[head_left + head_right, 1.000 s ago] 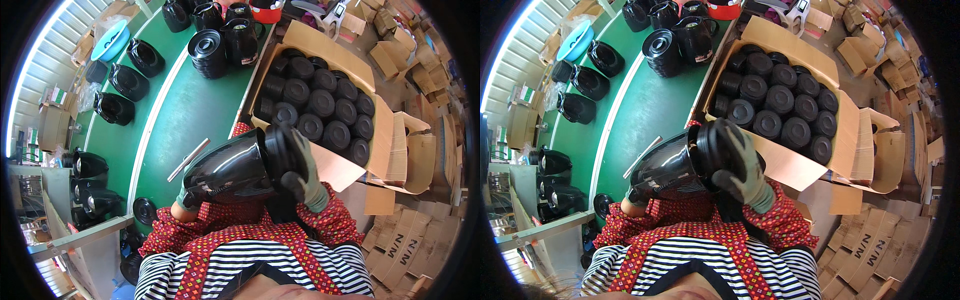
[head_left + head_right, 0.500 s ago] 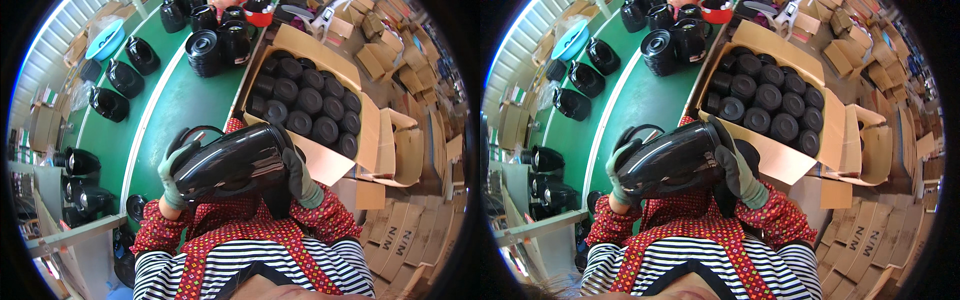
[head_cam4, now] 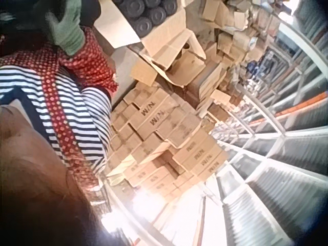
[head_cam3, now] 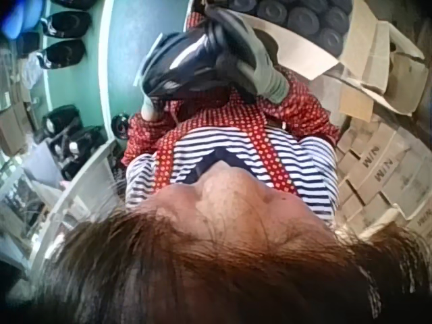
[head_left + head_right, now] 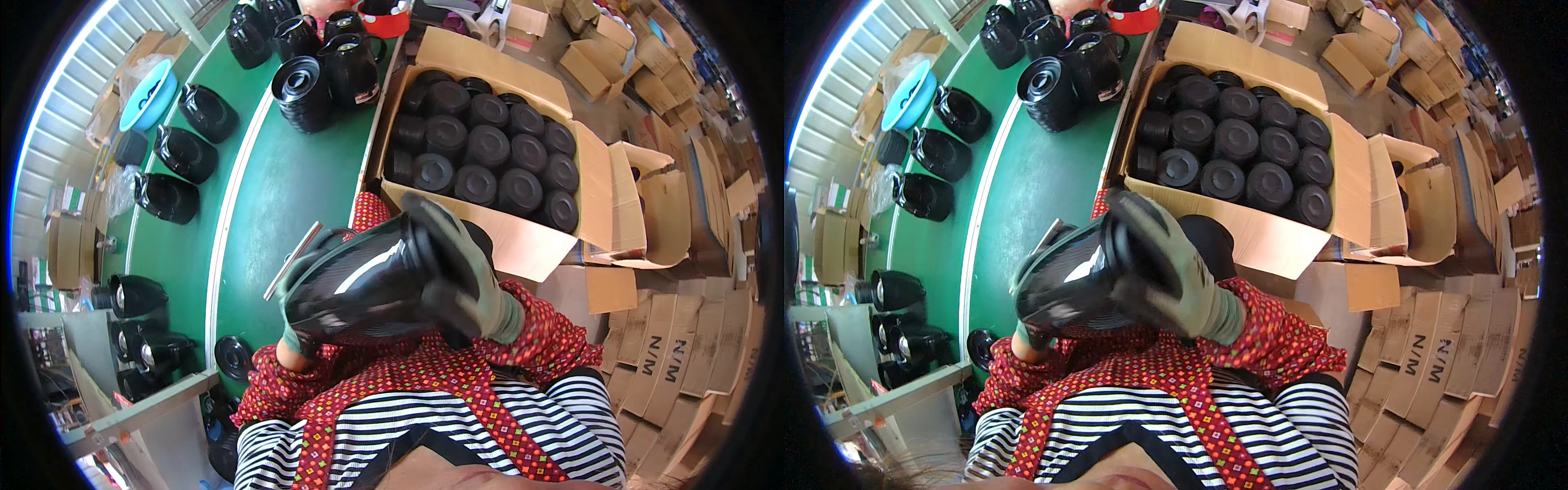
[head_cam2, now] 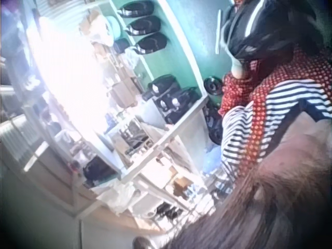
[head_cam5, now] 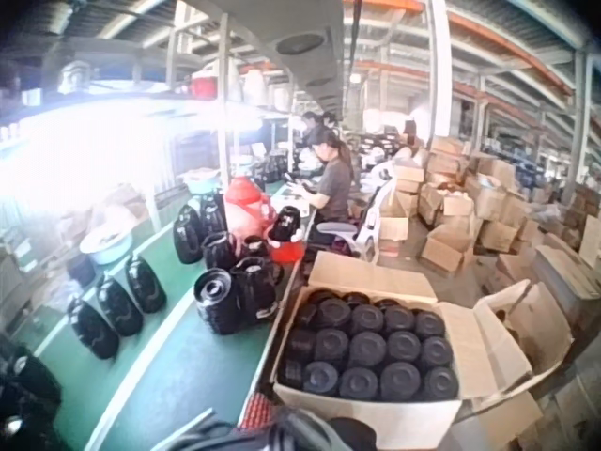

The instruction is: The person repeatedly picks up black kettle bodies and lids from a box, inserts a metal rod into the kettle body, and places the assembled unit on a green table. The process is repeated for multiple units throughout the clip.

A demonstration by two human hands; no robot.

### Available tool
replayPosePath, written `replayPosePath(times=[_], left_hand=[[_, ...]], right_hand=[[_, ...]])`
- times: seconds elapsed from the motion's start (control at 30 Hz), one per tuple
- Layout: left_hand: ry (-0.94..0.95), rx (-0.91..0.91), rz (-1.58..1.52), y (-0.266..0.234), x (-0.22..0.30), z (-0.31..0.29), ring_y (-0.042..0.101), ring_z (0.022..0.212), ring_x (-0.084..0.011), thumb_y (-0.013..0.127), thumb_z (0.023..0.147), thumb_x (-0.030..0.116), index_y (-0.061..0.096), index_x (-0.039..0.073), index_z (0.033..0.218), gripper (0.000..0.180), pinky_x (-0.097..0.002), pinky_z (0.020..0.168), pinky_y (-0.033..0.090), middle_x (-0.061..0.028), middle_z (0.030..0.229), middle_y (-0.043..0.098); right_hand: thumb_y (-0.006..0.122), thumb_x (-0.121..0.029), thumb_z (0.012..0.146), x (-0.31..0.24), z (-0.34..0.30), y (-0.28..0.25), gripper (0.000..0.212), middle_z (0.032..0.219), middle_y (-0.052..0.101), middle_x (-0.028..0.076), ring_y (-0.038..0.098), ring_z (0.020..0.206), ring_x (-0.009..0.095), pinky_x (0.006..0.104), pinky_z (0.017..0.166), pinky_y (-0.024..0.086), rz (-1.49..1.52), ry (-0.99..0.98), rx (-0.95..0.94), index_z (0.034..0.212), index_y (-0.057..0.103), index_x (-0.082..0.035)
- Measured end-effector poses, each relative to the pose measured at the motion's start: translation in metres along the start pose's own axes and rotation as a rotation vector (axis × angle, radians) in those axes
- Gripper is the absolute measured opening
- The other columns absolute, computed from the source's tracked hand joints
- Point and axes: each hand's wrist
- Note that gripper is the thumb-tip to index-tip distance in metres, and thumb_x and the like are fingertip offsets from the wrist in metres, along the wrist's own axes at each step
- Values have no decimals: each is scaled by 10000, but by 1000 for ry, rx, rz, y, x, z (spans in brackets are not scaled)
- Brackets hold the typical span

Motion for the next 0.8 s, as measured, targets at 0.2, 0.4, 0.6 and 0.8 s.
replayPosePath(times=[0.2, 0.4, 0.6, 0.8], left_hand=[[291, -61, 148, -6, 35, 27, 740, 1118, -431, 952, 765, 221, 695, -100, 1205, 602, -457, 975, 619, -310, 1344, 670], [460, -244, 347, -35, 66, 44, 734, 1141, -413, 870, 834, 79, 714, -58, 1214, 433, -459, 1014, 601, -303, 1339, 668], [40, -394, -100, -47, -41, 21, 646, 1293, -368, 871, 888, 214, 628, 9, 1403, 605, -566, 1118, 499, -237, 1360, 683], [735, -343, 584, -27, 85, 60, 774, 1030, -340, 904, 813, 145, 690, -32, 1265, 530, -461, 964, 617, -251, 1183, 728]], right_hand=[[553, -360, 1096, 19, -2, 6, 635, 1548, 534, 187, 548, 1401, 284, 393, 1186, 418, 598, 441, 53, 1585, 419, 21], [523, -570, 1075, 30, 1, -8, 754, 1562, 512, 192, 526, 1411, 285, 402, 1181, 432, 989, 629, -136, 1576, 428, -15], [705, -481, 982, 37, -13, 5, 994, 1735, 229, 220, 245, 1607, 353, 425, 1268, 298, 85, -167, 39, 1687, 199, 3], [550, -539, 1083, 32, -10, 7, 852, 1656, 394, 189, 468, 1475, 260, 350, 1215, 401, 1117, 756, 10, 1670, 239, -6]])
Point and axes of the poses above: each hand's wrist, its own z-axis towards the middle knuckle, its own y-axis out of the palm, x = y × z
